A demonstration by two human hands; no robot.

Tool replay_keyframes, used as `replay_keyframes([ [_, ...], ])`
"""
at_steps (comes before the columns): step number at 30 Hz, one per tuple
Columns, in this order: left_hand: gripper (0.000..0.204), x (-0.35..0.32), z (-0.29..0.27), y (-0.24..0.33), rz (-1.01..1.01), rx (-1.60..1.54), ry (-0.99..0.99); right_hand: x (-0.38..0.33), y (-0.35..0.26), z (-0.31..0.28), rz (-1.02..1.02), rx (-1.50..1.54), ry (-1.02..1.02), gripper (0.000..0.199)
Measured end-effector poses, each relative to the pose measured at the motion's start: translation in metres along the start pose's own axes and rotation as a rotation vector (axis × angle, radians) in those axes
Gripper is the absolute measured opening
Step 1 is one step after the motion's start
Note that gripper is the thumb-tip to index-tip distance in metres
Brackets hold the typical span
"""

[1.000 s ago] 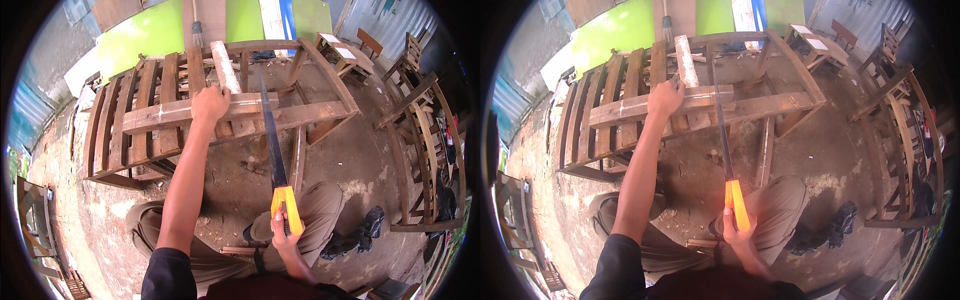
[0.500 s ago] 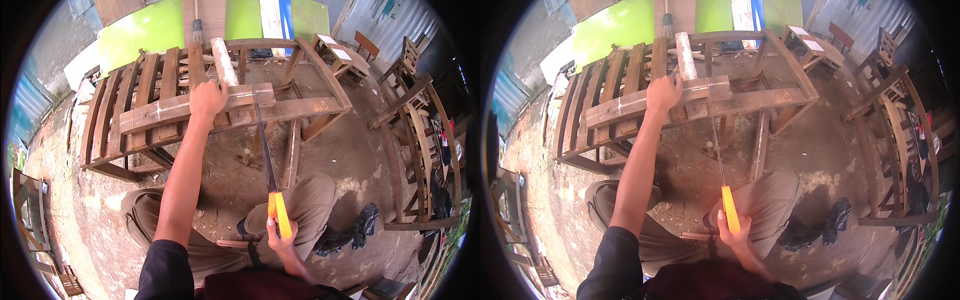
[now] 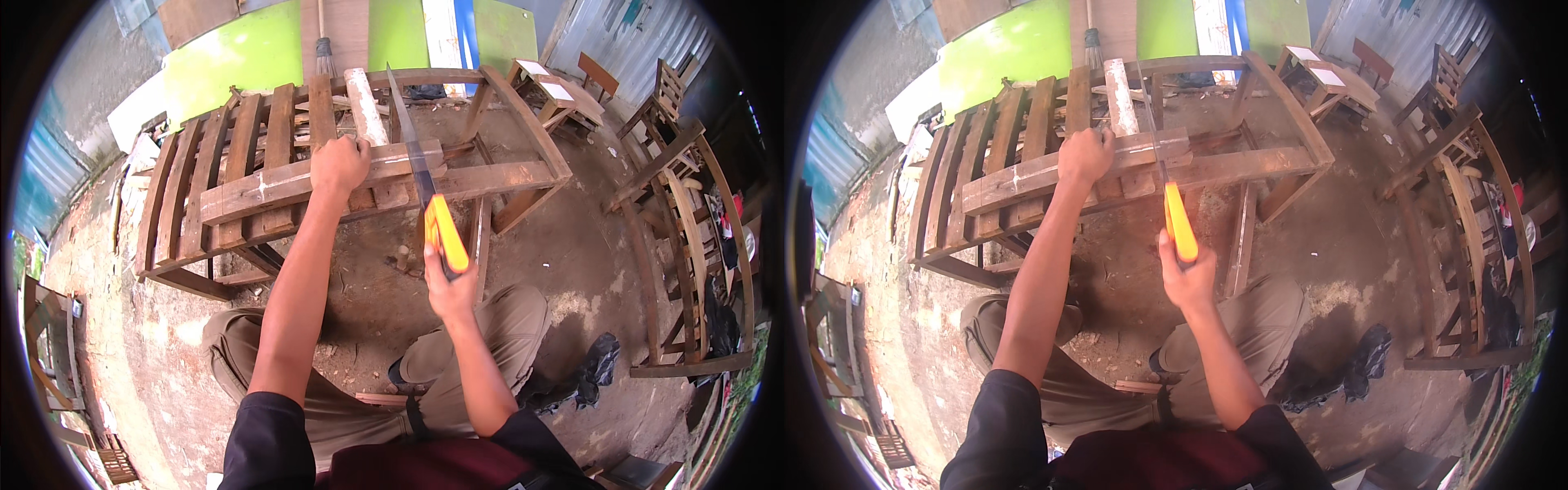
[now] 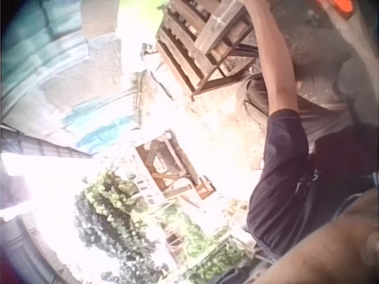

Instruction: The person uses a hammer to pry apart and remove wooden slats from a pallet frame. They then use a hand saw to cut a remaining slat on the pallet.

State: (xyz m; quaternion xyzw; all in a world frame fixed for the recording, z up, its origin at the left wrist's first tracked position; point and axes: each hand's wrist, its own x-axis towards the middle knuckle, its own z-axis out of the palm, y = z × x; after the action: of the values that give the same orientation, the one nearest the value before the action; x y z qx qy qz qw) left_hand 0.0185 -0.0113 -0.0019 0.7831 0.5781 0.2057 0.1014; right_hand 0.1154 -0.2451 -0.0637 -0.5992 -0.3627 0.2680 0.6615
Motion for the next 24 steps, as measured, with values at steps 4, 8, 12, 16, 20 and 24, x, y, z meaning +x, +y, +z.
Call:
replay_keyframes([
  [4, 0.052, -0.002, 0.001, -0.006, 0.027, 0.038, 0.034, -0.115, 0.011, -0.054, -0.301, -0.379, -0.003, 0.014],
  [8, 0.055, -0.008, 0.009, -0.009, 0.125, 0.058, 0.171, -0.140, 0.017, -0.079, -0.091, -0.221, -0.012, 0.012],
  [12, 0.054, -0.009, 0.016, -0.003, 0.177, 0.069, 0.194, 0.001, 0.008, -0.014, 0.010, 0.155, -0.004, 0.018],
  [16, 0.055, -0.003, 0.008, -0.010, 0.111, 0.056, 0.115, 0.018, 0.012, 0.008, -0.130, -0.038, -0.020, 0.027],
  [20, 0.055, -0.002, 0.006, -0.004, 0.080, 0.007, 0.089, -0.105, 0.033, -0.062, -0.064, -0.075, -0.035, 0.012],
  [24, 0.053, -0.004, 0.012, -0.009, 0.138, 0.071, 0.132, -0.133, 0.007, -0.078, -0.304, -0.379, -0.076, 0.012],
])
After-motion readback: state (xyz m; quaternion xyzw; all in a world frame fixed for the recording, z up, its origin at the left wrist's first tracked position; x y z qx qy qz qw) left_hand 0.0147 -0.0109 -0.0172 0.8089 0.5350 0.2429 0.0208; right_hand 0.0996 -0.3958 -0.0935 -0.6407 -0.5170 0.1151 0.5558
